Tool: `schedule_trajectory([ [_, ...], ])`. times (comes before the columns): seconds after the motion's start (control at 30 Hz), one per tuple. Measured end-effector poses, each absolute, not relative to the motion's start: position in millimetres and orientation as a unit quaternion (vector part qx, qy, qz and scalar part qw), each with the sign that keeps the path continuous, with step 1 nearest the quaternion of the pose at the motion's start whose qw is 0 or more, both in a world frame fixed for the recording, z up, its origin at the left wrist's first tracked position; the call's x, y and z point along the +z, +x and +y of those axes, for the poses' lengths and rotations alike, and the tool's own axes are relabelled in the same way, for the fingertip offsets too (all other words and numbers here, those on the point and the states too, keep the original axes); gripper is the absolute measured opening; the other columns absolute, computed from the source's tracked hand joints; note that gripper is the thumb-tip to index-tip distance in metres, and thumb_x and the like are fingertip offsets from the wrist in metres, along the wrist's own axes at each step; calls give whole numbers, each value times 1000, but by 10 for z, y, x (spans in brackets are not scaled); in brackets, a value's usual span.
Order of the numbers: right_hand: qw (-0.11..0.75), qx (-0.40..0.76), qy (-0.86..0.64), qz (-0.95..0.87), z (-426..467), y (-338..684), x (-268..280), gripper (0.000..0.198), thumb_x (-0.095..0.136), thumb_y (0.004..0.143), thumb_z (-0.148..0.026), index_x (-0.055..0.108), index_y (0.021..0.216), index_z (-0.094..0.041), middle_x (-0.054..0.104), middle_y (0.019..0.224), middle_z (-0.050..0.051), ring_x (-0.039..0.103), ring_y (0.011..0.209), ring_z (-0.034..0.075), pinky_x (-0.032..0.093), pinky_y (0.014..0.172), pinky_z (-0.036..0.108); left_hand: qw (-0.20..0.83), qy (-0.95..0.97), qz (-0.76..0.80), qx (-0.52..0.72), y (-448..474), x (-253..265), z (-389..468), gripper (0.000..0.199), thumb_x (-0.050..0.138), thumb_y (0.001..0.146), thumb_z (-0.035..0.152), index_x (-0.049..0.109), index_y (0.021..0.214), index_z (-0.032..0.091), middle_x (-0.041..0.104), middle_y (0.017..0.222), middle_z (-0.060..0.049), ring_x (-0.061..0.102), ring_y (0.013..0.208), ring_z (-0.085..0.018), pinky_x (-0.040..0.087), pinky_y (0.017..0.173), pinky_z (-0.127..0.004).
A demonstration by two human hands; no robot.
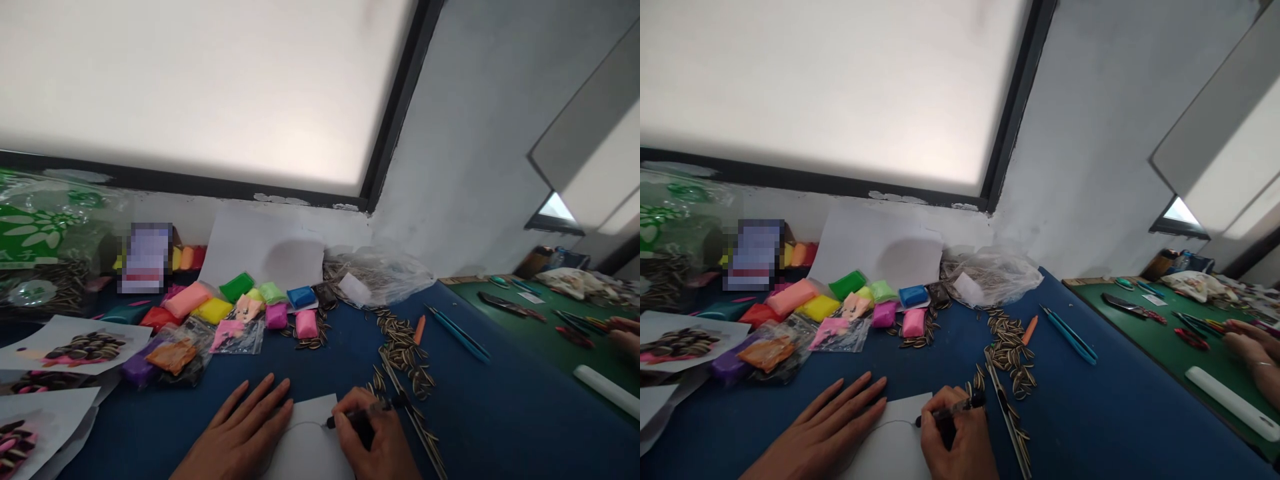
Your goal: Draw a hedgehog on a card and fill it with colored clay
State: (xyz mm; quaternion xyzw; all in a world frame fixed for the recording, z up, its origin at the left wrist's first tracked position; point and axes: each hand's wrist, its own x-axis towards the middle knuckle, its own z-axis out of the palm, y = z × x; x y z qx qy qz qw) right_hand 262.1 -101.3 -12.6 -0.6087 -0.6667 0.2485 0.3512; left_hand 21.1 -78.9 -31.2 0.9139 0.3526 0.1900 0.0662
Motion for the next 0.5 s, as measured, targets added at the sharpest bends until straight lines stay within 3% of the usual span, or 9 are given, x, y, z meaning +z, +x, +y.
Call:
schedule_trajectory([
  [0.5, 353, 254, -608, -664, -1026, 2646, -94, 25, 49, 90, -32, 58, 70, -21, 55, 67, 0, 55, 61, 15, 38, 56, 24, 79, 915, 353, 181, 206, -341, -783, 73, 45, 92, 71, 36, 154, 33, 40, 157, -3, 42, 142, -36, 36, 115, -55],
])
